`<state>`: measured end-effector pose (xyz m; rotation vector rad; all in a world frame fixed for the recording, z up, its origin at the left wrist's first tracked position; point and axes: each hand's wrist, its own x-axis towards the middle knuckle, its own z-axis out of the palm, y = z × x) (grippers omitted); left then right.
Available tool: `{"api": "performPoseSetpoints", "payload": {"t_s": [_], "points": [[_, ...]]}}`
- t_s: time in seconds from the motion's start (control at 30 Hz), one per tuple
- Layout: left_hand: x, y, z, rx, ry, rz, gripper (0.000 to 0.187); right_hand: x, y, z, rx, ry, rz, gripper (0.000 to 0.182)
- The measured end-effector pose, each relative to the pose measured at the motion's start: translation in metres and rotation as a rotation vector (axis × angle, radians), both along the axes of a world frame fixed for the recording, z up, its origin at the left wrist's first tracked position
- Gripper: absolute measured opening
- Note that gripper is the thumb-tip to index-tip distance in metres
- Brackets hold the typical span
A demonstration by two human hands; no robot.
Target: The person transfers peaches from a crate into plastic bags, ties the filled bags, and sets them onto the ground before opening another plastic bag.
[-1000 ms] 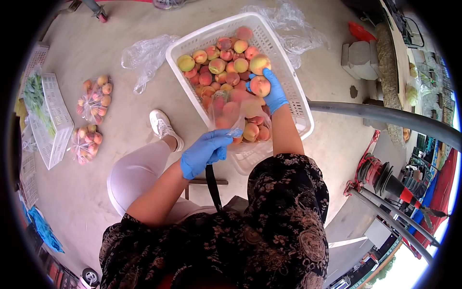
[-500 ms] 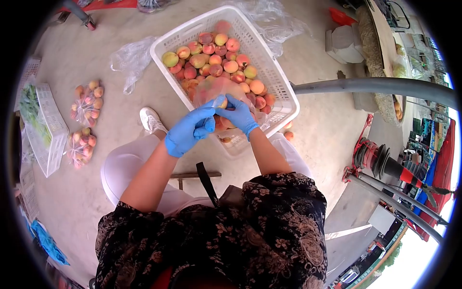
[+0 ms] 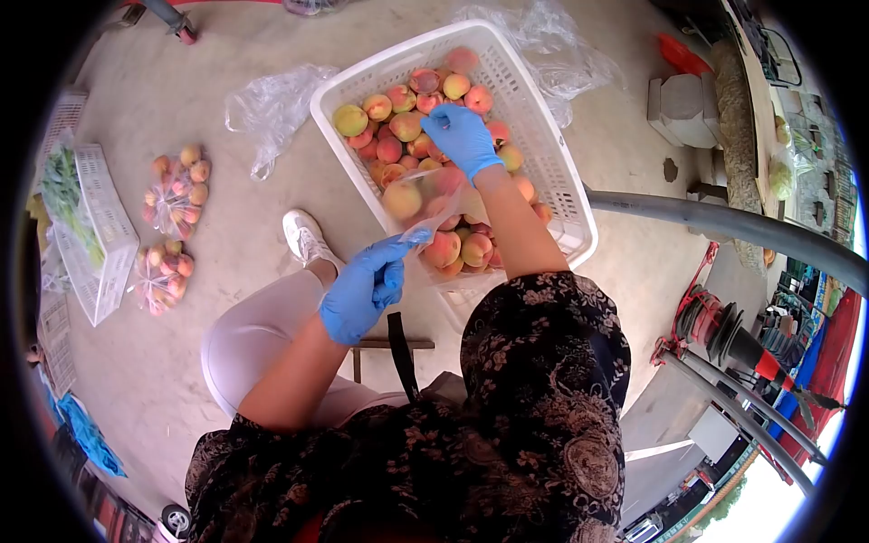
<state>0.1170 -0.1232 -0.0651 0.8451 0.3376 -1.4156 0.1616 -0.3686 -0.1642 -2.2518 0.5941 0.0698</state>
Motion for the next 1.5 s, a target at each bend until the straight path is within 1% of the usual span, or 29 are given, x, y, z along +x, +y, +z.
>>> {"api": "performPoseSetpoints", "payload": {"t_s": [0.03, 0.1, 0.13, 0.17, 0.23, 0.37, 0.4, 0.5, 0.53, 0.57, 0.6, 0.67, 0.7, 0.77, 0.8, 0.87, 0.9, 0.93, 0.97, 1.0, 1.03, 1.1, 1.2, 1.23, 1.3, 1.33, 1.4, 1.43, 1.5], "points": [[0.0, -0.001, 0.002, 0.016, -0.001, -0.005, 0.036, 0.02, 0.001, -0.038, -0.118, 0.132, 0.088, 0.05], [0.003, -0.004, 0.005, 0.055, -0.005, -0.013, 0.033, 0.048, 0.016, -0.105, -0.384, 0.204, 0.131, 0.064], [0.003, -0.003, 0.0, 0.063, 0.029, -0.013, 0.029, 0.057, 0.025, -0.119, -0.423, 0.265, 0.127, 0.066], [0.003, -0.003, -0.001, 0.13, 0.055, -0.004, 0.028, 0.061, 0.03, -0.132, -0.452, 0.243, 0.16, 0.064], [0.004, -0.001, -0.008, 0.116, 0.086, -0.013, 0.028, 0.064, 0.033, -0.146, -0.514, 0.195, 0.228, 0.06], [0.007, 0.001, -0.005, 0.111, 0.105, -0.007, 0.028, 0.051, 0.003, -0.17, 0.365, -0.106, -0.114, 0.042], [0.009, 0.002, -0.003, 0.098, 0.109, -0.017, 0.029, 0.051, 0.002, -0.159, 0.921, -0.099, -0.343, 0.031], [0.007, 0.004, 0.001, 0.099, 0.088, -0.025, 0.029, 0.062, 0.016, -0.107, 1.289, 0.128, -0.421, 0.029], [0.006, 0.005, 0.0, 0.088, 0.074, -0.019, 0.029, 0.07, 0.036, -0.103, 0.854, 0.011, -0.312, 0.037], [0.006, 0.005, -0.001, 0.077, 0.058, -0.011, 0.029, 0.079, 0.056, -0.08, 0.417, 0.068, -0.077, 0.044], [0.006, 0.005, -0.003, 0.103, 0.063, -0.007, 0.03, 0.087, 0.069, -0.083, -0.059, 0.127, 0.176, 0.05], [0.004, 0.003, -0.006, 0.151, 0.067, -0.008, 0.031, 0.108, 0.094, -0.1, -0.204, 0.254, 0.26, 0.054], [0.002, 0.001, -0.007, 0.16, 0.042, -0.002, 0.028, 0.112, 0.099, -0.097, -0.282, 0.32, 0.297, 0.056], [-0.003, -0.002, -0.011, 0.172, -0.003, 0.012, 0.024, 0.108, 0.095, -0.087, -0.277, 0.246, 0.246, 0.049], [-0.003, -0.002, -0.013, 0.159, 0.014, 0.008, 0.026, 0.103, 0.091, -0.079, -0.276, 0.212, 0.225, 0.045], [0.001, -0.009, 0.0, 0.146, -0.061, -0.051, 0.028, 0.104, 0.053, -0.098, 0.017, 0.066, 0.022, 0.036], [0.0, -0.012, 0.008, 0.146, -0.083, -0.086, 0.03, 0.087, 0.037, -0.107, 0.169, 0.005, -0.086, 0.032], [0.0, -0.012, 0.013, 0.11, -0.145, -0.109, 0.033, 0.061, 0.025, -0.063, 0.414, -0.029, -0.182, 0.028], [-0.003, -0.011, 0.009, 0.081, -0.135, -0.08, 0.034, 0.04, 0.01, -0.006, 0.658, -0.076, -0.279, 0.026], [-0.005, -0.01, 0.007, 0.066, -0.14, -0.071, 0.034, 0.017, -0.008, 0.018, 0.691, -0.059, -0.305, 0.027], [-0.004, -0.011, 0.007, 0.045, -0.155, -0.058, 0.033, 0.0, -0.029, 0.036, 0.721, -0.052, -0.323, 0.029], [-0.008, -0.012, 0.006, 0.005, -0.191, -0.057, 0.033, -0.042, -0.065, 0.039, 1.003, -0.152, -0.463, 0.028], [-0.005, -0.018, 0.005, 0.005, -0.167, -0.046, 0.036, -0.11, -0.065, 0.079, 1.178, -0.045, -0.408, 0.03], [-0.008, -0.019, 0.003, 0.018, -0.14, -0.031, 0.037, -0.132, -0.057, 0.081, 1.2, 0.052, -0.375, 0.031], [-0.007, -0.02, 0.0, -0.05, -0.118, -0.004, 0.041, -0.155, -0.042, 0.081, 1.235, 0.232, -0.274, 0.032], [-0.008, -0.019, 0.0, -0.077, -0.11, 0.007, 0.043, -0.165, -0.027, 0.076, 1.274, 0.26, -0.32, 0.033], [-0.008, -0.019, -0.003, -0.095, -0.108, 0.007, 0.036, -0.172, 0.004, 0.06, 1.349, 0.311, -0.402, 0.034], [-0.008, -0.019, -0.003, -0.103, -0.107, 0.008, 0.033, -0.17, 0.014, 0.055, 1.212, 0.286, -0.439, 0.034], [-0.007, -0.017, -0.001, -0.094, -0.123, -0.001, 0.033, -0.167, 0.028, 0.042, 0.937, 0.245, -0.508, 0.035]]}}
